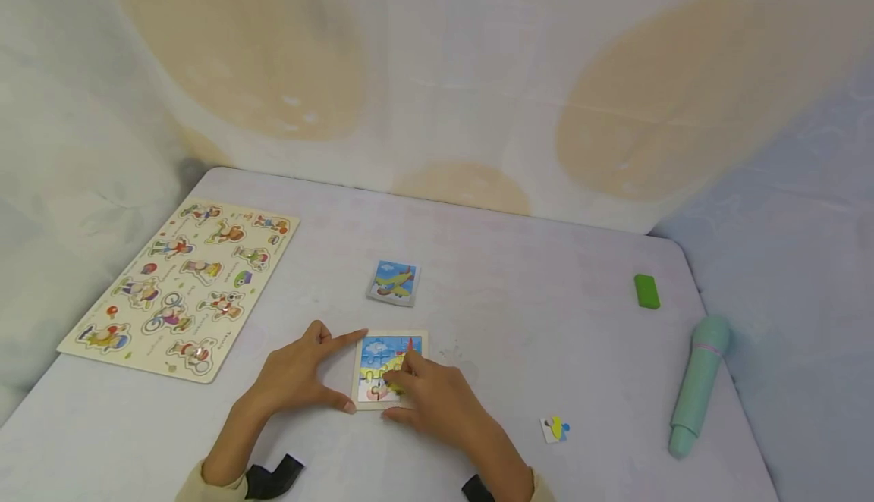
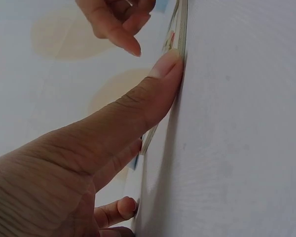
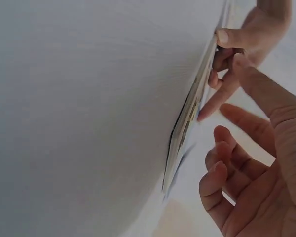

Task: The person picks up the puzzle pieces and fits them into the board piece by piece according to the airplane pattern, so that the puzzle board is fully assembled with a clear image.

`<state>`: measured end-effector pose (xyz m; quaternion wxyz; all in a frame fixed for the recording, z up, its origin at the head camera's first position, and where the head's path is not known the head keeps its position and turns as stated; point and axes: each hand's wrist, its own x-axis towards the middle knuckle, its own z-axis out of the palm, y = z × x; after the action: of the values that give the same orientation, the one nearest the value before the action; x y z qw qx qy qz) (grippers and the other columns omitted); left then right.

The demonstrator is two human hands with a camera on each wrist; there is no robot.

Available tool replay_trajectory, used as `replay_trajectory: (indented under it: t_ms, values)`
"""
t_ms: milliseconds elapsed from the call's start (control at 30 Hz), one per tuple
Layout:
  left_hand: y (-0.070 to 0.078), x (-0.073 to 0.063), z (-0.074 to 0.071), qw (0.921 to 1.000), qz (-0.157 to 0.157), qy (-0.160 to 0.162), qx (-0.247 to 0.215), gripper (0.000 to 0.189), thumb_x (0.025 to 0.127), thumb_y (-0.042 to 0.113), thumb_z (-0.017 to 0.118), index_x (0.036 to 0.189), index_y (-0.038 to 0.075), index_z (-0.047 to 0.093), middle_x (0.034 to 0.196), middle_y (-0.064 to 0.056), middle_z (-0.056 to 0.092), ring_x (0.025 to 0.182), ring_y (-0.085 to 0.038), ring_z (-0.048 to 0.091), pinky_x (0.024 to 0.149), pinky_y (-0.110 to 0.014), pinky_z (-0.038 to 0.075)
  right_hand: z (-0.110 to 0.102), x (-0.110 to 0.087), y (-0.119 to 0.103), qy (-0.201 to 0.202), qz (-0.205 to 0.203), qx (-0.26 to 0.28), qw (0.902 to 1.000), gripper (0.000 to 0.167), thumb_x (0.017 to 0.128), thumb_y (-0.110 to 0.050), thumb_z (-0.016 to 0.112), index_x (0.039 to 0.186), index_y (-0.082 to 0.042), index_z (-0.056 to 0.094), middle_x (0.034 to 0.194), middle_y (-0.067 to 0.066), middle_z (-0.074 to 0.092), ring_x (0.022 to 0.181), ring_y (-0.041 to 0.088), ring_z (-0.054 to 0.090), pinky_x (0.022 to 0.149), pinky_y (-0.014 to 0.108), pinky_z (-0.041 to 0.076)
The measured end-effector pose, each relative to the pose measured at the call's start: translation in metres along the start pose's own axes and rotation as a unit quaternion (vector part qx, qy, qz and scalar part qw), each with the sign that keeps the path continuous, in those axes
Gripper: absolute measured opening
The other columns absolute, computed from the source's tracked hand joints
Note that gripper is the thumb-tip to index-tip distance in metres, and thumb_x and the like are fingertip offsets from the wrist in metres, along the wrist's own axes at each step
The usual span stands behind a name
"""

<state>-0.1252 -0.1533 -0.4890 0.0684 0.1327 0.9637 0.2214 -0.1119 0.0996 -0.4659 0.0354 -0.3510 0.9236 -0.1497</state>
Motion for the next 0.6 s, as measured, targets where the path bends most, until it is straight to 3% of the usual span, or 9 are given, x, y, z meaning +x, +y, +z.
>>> replay_trajectory:
  t_ms: [167,333,600]
  values:
    - [0.001,0.0,-0.001,1.0,0.002,0.003,0.001,0.103,0.048,0.065,0.089,0.142,0.041,0.053,0.095,0.002,0.035,0.066,-0.01,0.036,0.053,-0.025,0.03,0.001,-0.016,-0.005,-0.031,-0.013,-0.042,0.9985,0.055,0.082,-0.062,0.068,0.129,-0.033,0.067,0.089,-0.007,0.047,0.065,0.001,0.038,0.053,0.013,0.031]
    - [0.003,0.001,-0.002,1.0,0.0,0.002,0.0,0.103,0.048,0.065,0.089,0.142,0.04,0.053,0.095,0.001,0.036,0.066,-0.01,0.036,0.053,-0.025,0.03,0.004,-0.021,-0.008,-0.047,-0.012,-0.081,0.9955,0.059,0.082,-0.068,0.063,0.131,-0.034,0.065,0.087,-0.004,0.044,0.066,0.004,0.037,0.051,0.015,0.03]
    - [0.002,-0.001,-0.001,1.0,0.002,0.009,-0.002,0.103,0.048,0.065,0.089,0.141,0.04,0.054,0.094,0.001,0.036,0.066,-0.01,0.035,0.053,-0.025,0.03,0.004,-0.023,-0.009,-0.063,0.004,-0.063,0.996,0.064,0.079,-0.068,0.065,0.135,-0.037,0.062,0.088,-0.006,0.043,0.067,0.002,0.037,0.052,0.015,0.031]
